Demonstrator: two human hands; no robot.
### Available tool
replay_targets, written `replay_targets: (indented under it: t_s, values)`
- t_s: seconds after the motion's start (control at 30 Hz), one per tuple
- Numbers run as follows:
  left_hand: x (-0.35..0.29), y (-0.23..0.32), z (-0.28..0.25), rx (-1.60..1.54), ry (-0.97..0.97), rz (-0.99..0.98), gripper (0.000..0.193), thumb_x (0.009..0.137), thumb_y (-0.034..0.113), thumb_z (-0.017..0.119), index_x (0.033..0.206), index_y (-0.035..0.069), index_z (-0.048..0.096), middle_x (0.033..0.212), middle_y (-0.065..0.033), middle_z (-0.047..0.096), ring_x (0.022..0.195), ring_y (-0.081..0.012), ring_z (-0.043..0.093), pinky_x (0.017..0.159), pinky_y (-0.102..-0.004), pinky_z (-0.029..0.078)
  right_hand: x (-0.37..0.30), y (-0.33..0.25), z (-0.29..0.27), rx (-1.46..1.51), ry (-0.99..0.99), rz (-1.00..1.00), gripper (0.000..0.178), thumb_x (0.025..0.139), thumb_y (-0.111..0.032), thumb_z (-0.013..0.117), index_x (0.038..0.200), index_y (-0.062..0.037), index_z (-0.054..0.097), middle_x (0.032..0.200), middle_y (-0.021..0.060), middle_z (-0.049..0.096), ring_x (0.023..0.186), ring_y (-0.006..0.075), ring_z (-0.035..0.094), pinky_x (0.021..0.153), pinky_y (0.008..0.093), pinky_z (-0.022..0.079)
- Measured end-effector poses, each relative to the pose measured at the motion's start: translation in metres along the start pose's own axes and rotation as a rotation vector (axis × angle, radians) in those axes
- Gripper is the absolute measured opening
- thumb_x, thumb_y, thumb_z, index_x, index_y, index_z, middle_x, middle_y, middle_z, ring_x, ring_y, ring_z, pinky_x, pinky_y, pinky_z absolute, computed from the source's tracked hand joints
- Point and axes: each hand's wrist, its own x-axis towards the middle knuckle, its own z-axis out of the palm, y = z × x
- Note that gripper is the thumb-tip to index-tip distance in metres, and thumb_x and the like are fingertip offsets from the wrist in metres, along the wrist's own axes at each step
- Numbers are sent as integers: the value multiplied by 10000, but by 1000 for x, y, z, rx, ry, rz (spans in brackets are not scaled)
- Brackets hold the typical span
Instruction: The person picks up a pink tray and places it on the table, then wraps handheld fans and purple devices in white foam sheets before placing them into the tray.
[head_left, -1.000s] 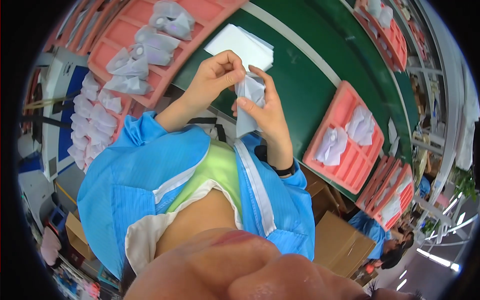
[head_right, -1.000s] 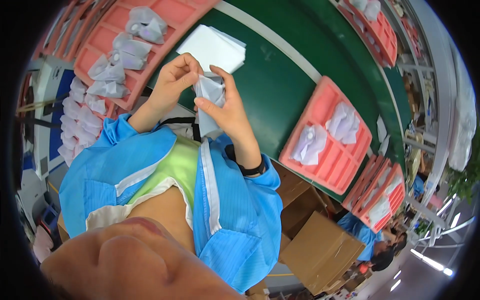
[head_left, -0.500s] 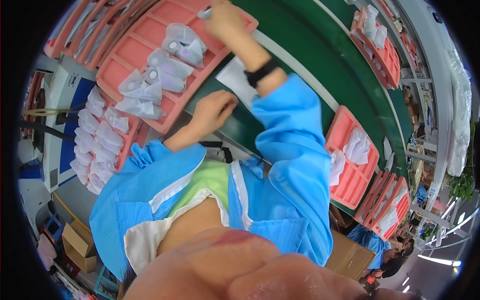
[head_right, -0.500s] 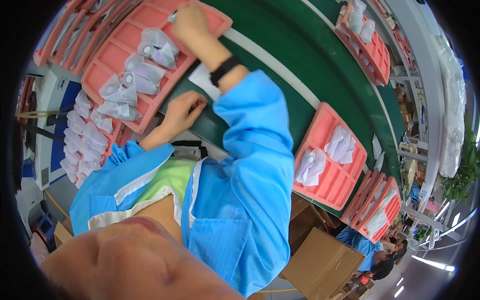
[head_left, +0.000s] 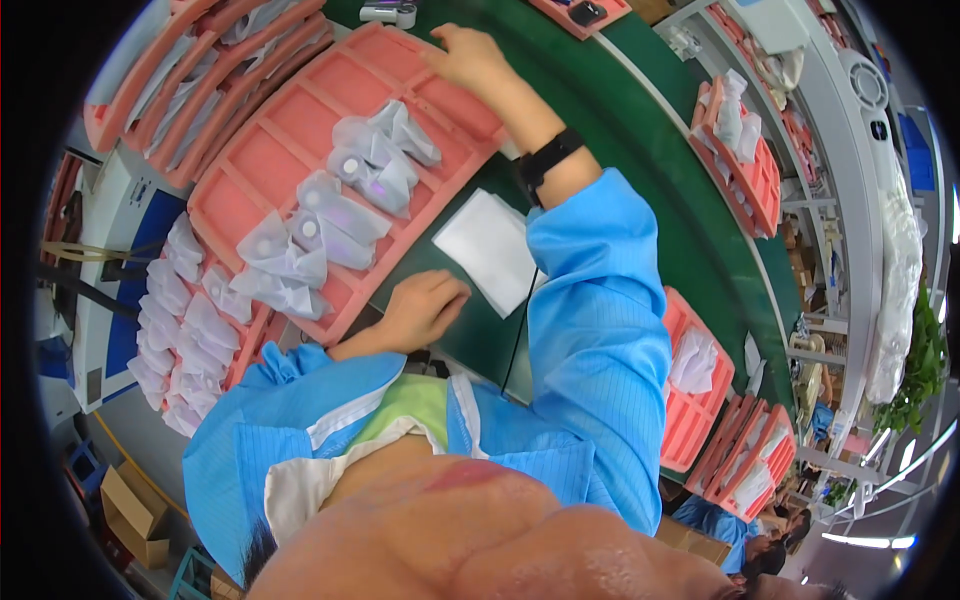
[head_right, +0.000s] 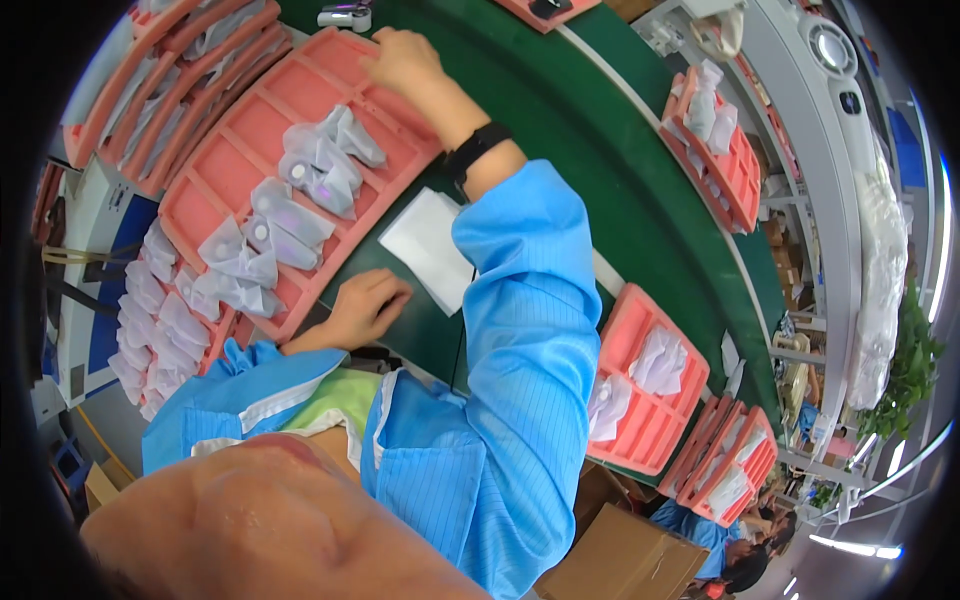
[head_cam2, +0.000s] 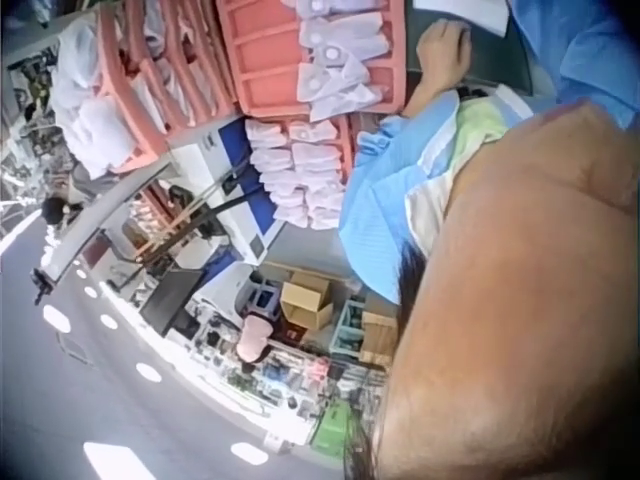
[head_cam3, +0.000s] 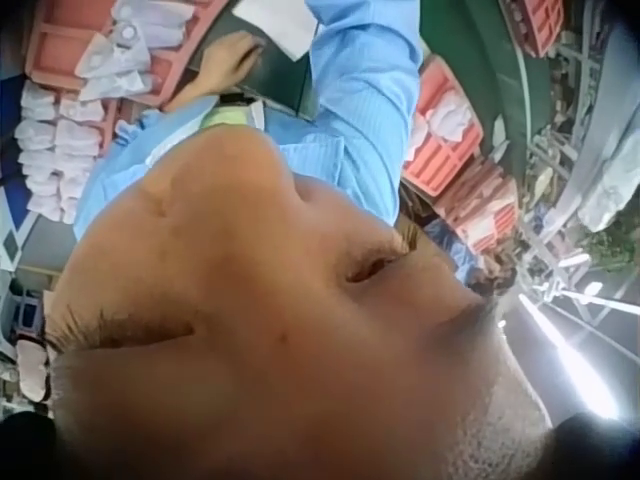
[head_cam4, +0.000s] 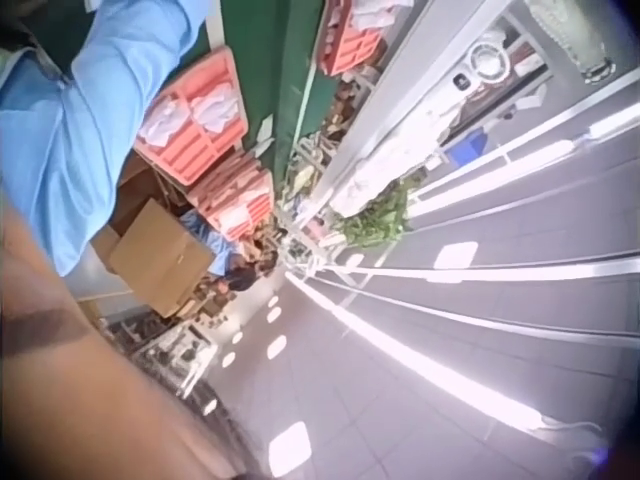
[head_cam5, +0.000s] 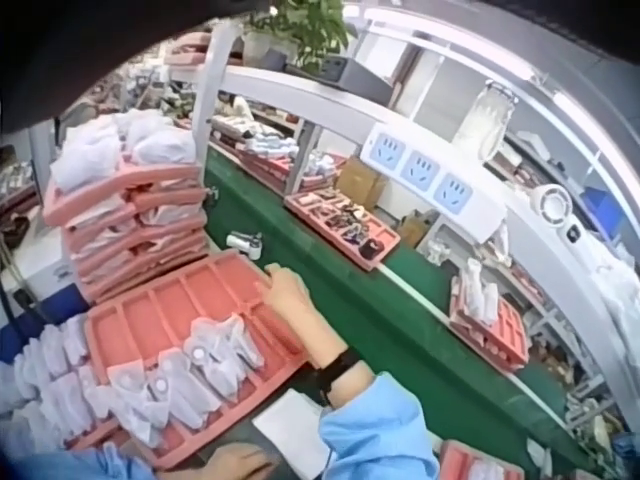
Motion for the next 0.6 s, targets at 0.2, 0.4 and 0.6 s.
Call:
replay_targets:
  t_s: [0.2, 0.4, 0.6]
  values:
    - [0, -1, 3, 11, -2, -20, 131, 761, 20, 643, 881, 40, 596, 758, -117, 567, 698, -308, 579, 619, -382, 465, 82, 41, 9, -239, 246, -63, 330, 801, -181, 697, 1055, 2, 592, 836, 122, 654, 709, 202, 659, 596, 330, 509]
    - [-3, -6, 2, 70, -45, -26, 155, 724, 28, 656, 868, 49, 602, 714, -108, 566, 658, -292, 587, 589, -374, 470, 129, 37, 54, 56, 222, 180, 566, 770, -344, 670, 1262, -88, 559, 1311, 150, 536, 1173, 349, 535, 953, 429, 468]
    - [-1, -12, 5, 58, -19, -38, 229, 653, 14, 657, 874, 49, 608, 647, -87, 555, 599, -270, 592, 548, -359, 478, 147, 64, 115, -35, 290, -11, 558, 759, -317, 683, 1263, -112, 558, 1348, 124, 494, 1188, 342, 518, 941, 447, 475]
